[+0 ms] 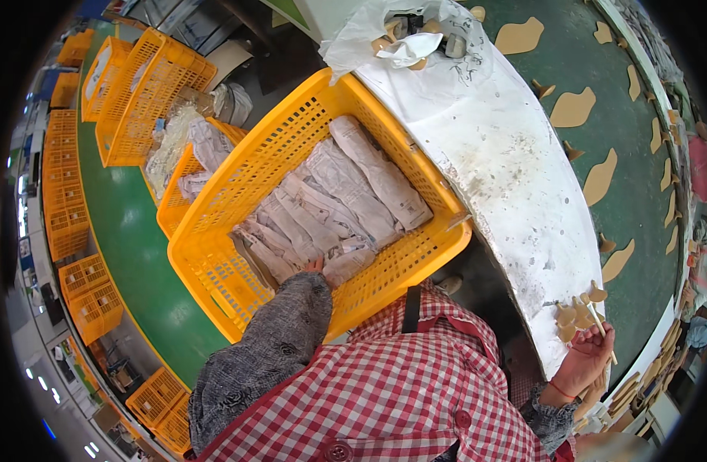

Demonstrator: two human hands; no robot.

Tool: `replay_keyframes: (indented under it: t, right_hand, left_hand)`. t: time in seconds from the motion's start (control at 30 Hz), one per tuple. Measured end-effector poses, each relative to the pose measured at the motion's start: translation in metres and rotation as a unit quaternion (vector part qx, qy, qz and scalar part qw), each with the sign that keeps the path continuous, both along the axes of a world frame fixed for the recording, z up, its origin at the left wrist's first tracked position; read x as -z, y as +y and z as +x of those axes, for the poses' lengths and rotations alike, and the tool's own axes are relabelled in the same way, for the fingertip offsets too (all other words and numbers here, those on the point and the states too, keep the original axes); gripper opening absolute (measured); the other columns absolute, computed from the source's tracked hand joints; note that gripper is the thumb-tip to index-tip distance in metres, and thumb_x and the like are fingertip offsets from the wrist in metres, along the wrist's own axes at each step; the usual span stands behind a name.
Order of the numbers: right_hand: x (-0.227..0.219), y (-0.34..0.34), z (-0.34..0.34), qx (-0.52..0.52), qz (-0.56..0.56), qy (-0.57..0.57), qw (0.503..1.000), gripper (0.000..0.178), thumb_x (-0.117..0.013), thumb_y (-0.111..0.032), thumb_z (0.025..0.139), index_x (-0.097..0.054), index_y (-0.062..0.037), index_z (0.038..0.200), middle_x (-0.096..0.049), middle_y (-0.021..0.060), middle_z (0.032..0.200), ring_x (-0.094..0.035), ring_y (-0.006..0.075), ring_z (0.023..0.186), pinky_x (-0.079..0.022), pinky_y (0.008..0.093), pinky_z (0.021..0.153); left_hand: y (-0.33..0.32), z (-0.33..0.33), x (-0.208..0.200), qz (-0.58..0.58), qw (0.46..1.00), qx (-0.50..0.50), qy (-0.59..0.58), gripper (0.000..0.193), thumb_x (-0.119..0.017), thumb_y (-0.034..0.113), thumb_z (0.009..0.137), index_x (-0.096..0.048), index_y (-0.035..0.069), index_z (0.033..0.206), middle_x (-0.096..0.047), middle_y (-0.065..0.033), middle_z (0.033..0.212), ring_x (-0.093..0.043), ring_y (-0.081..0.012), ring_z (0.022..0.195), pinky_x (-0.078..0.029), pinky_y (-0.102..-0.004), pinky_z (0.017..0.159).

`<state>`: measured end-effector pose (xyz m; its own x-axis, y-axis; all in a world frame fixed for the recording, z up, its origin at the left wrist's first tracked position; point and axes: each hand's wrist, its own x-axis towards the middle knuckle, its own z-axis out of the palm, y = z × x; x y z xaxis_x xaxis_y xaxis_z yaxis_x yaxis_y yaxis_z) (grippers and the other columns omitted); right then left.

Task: The person takes a wrapped bundle from a yellow basket, unwraps it on the workstation, and applies glue to shoe heel pieces with a brush before placing them down.

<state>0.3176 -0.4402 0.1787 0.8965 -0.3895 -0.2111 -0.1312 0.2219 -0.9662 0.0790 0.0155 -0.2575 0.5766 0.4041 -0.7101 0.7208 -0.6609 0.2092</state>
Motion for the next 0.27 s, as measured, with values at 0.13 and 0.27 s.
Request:
replay_keyframes:
  t: [0.13,0.27]
  right_hand:
    - [0.008,0.004,0.007,-0.003,0.018,0.016,1.0,0.021,-0.049,-0.025,0.09,-0.053,-0.0055,0.095,-0.052,-0.0004,0.078,-0.048,0.0071,0.068,-0.04,0.0195,0.061]
    - [0.008,0.003,0.005,-0.006,0.024,0.013,1.0,0.021,-0.049,-0.025,0.09,-0.052,-0.0046,0.096,-0.052,-0.0003,0.079,-0.047,0.0071,0.069,-0.039,0.0199,0.062]
  left_hand:
    - [0.014,-0.031,0.051,0.055,0.998,-0.016,0.009,0.055,-0.065,0.032,0.07,-0.045,0.031,0.121,-0.035,-0.0106,0.13,-0.037,-0.0367,0.116,-0.035,-0.05,0.093]
    - [0.017,-0.026,0.092,0.011,0.995,0.014,0.099,0.085,-0.07,0.037,0.069,-0.021,0.022,0.136,-0.029,-0.0134,0.136,-0.031,-0.0361,0.123,-0.031,-0.049,0.098]
